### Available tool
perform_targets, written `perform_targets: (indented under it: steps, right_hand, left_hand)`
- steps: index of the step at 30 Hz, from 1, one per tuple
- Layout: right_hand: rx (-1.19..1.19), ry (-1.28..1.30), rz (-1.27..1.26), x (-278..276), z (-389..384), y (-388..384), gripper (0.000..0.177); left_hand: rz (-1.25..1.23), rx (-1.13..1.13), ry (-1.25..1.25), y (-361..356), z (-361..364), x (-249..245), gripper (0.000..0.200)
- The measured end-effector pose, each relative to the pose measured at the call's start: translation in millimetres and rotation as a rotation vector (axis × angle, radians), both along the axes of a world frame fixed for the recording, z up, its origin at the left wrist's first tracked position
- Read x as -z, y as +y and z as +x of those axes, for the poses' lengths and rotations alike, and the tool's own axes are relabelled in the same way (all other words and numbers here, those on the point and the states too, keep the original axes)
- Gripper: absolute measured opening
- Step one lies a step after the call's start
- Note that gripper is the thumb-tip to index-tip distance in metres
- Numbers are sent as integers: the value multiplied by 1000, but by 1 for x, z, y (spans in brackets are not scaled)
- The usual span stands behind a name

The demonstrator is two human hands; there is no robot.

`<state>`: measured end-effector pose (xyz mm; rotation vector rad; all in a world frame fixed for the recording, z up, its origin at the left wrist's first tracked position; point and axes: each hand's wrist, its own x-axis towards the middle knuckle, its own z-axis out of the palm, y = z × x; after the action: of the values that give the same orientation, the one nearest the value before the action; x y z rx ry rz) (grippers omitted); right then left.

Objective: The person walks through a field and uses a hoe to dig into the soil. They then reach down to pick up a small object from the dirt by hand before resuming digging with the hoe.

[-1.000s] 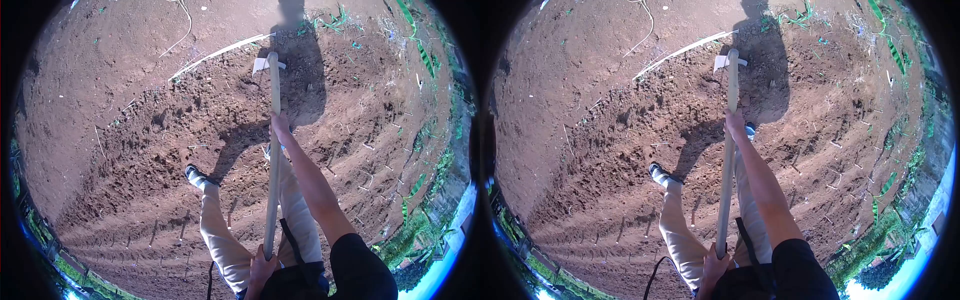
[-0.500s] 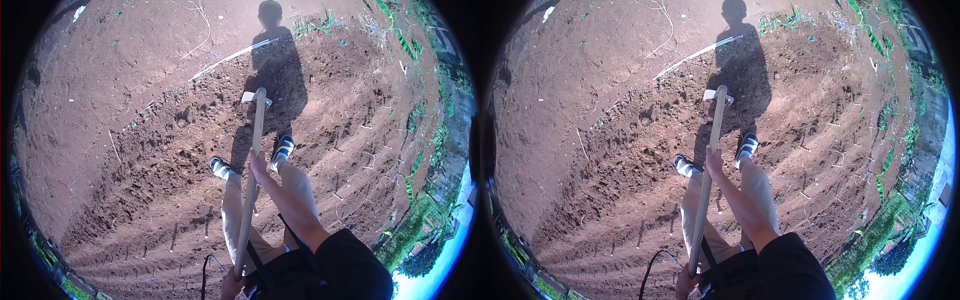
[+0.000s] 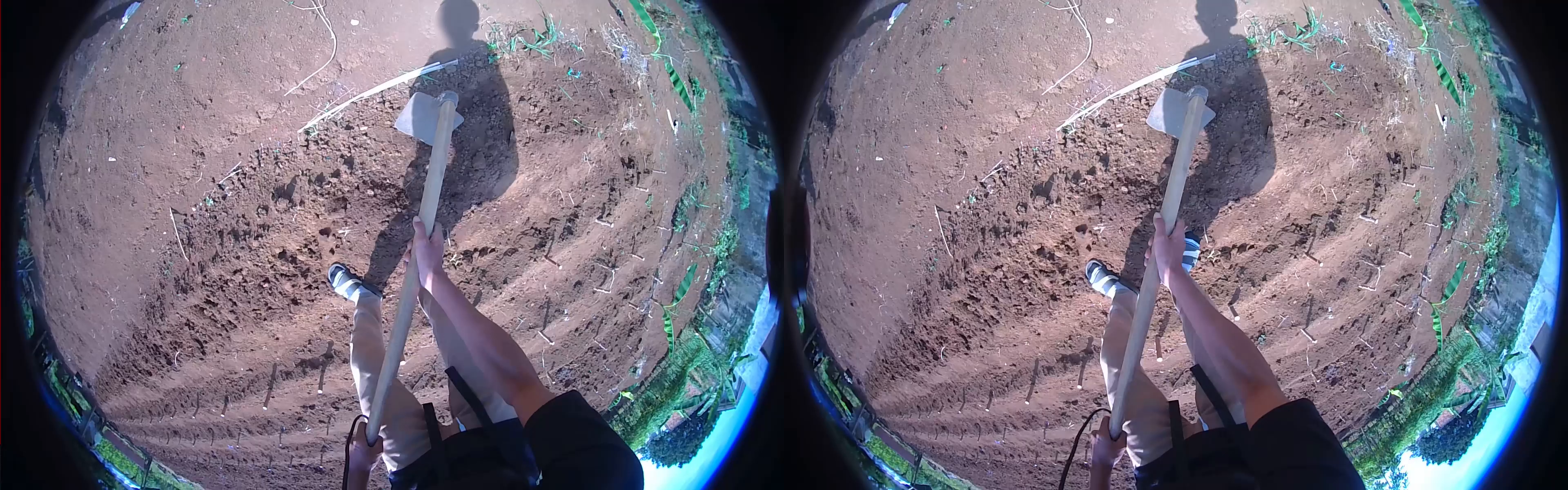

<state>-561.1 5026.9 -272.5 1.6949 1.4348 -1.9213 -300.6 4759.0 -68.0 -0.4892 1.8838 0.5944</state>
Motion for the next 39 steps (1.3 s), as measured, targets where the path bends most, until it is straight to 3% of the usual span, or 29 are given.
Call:
perform_targets:
  steps: [1, 2, 3, 4, 5, 6, 7, 8, 9, 11, 13, 14, 19, 22, 24, 27, 31, 39]
  right_hand:
    - [-76, 22, 32, 11, -18, 26, 33]
    - [-78, 28, 27, 20, -38, 52, 33]
    - [-88, 42, 26, 27, -53, 75, 33]
    - [-95, 55, 26, 31, -68, 97, 33]
    - [-132, 71, 31, 37, -81, 119, 33]
    - [-169, 83, 27, 44, -89, 134, 34]
    - [-206, 84, 44, 50, -101, 147, 34]
    - [-238, 84, 63, 58, -109, 159, 33]
    - [-245, 82, 58, 68, -116, 168, 33]
    - [-326, 129, 99, 92, -134, 179, 32]
    - [-340, 121, 142, 124, -152, 183, 31]
    - [-360, 110, 188, 140, -157, 179, 30]
    - [-396, 34, 151, 198, -144, 140, 25]
    - [-514, -6, 296, 209, -121, 100, 19]
    - [-587, -71, 337, 210, -115, 86, 18]
    - [-636, -110, 391, 171, -102, 50, 14]
    - [-616, -92, 275, 138, -80, -7, 17]
    - [-354, -181, 84, 105, 4, -112, 27]
  left_hand:
    - [-18, 17, -58, 15, 9, 17, 40]
    - [17, -3, 5, 51, -26, 8, 42]
    - [-87, -167, -1, 74, -12, 18, 56]
    - [-33, 37, 203, 113, -41, 10, 77]
    - [-75, -148, -77, 150, -90, -7, 95]
    - [-24, -223, -6, 173, -101, -7, 100]
    - [-2, -178, 116, 189, -94, 3, 101]
    - [61, -240, 178, 203, -99, 13, 89]
    - [55, -246, 176, 210, -102, 29, 89]
    - [384, -316, -32, 216, -108, 74, 67]
    - [341, -286, -20, 217, -113, 115, 56]
    - [301, -261, -12, 214, -120, 129, 46]
    - [230, -184, -20, 175, -136, 154, 37]
    - [232, -218, -47, 143, -116, 146, 38]
    - [298, -384, -168, 124, -107, 139, 41]
    - [270, -330, -142, 96, -88, 118, 40]
    - [249, -250, -46, 38, -60, 103, 39]
    - [213, -138, -171, -95, -26, 43, 44]
